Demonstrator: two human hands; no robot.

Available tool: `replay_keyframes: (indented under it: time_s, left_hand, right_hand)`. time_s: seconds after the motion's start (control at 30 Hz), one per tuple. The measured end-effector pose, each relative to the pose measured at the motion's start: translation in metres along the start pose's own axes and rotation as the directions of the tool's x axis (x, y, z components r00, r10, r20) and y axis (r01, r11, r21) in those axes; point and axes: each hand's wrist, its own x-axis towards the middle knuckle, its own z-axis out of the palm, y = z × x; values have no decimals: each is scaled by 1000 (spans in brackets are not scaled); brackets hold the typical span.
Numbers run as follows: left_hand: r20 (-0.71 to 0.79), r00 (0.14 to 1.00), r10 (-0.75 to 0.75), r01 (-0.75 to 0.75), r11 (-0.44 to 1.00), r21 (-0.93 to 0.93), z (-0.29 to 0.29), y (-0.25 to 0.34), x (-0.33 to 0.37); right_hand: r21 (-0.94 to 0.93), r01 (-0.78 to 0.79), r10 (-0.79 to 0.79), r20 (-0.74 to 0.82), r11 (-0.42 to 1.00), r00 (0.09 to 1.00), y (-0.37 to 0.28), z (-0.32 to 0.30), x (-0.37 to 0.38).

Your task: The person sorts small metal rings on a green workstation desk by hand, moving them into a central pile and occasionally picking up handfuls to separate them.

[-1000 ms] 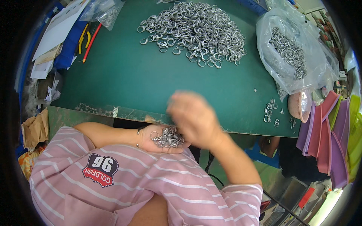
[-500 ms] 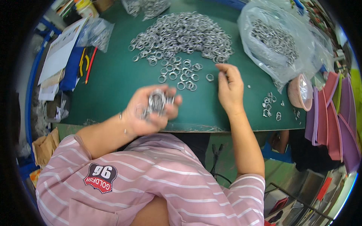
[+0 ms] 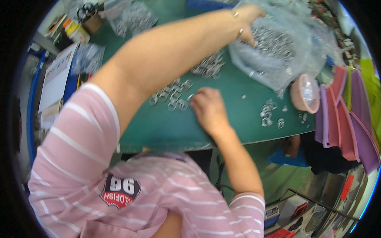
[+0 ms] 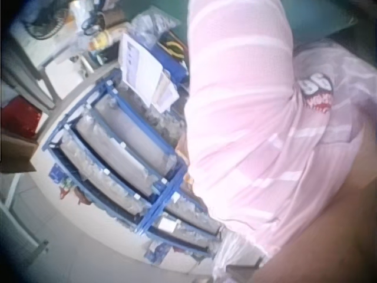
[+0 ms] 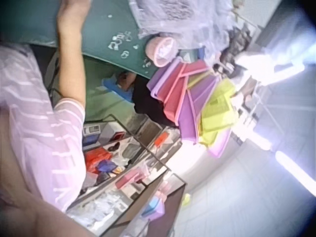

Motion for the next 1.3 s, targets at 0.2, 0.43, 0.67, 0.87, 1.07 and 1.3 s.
replay_keyframes:
  time_s: [0.2, 0.43, 0.67, 0.87, 1.07, 1.3]
  left_hand:
    - [283, 900, 333, -384, 911, 150, -111, -19, -42]
    - [-281, 827, 486, -265, 779, 568, -226, -92, -204]
    - [-140, 813, 565, -154, 440, 885, -227, -153, -248]
    - [214, 733, 646, -390, 140, 910, -201, -173, -228]
    - [292, 843, 452, -430, 240, 870, -208, -166, -229]
    - [231, 850, 474, -388, 266, 883, -221, -144, -236]
  right_hand:
    - [49, -67, 65, 37, 997, 997, 7, -21, -18]
    - [195, 78, -105, 133, 978, 985, -16, 0, 11]
    - [162, 63, -92, 180, 985, 979, -14, 7, 15]
    - [33, -2, -4, 195, 999, 981, -31, 15, 15]
    - [117, -34, 16, 156, 993, 988, -19, 0, 20]
    - [73, -69, 63, 77, 995, 995, 5, 15, 34]
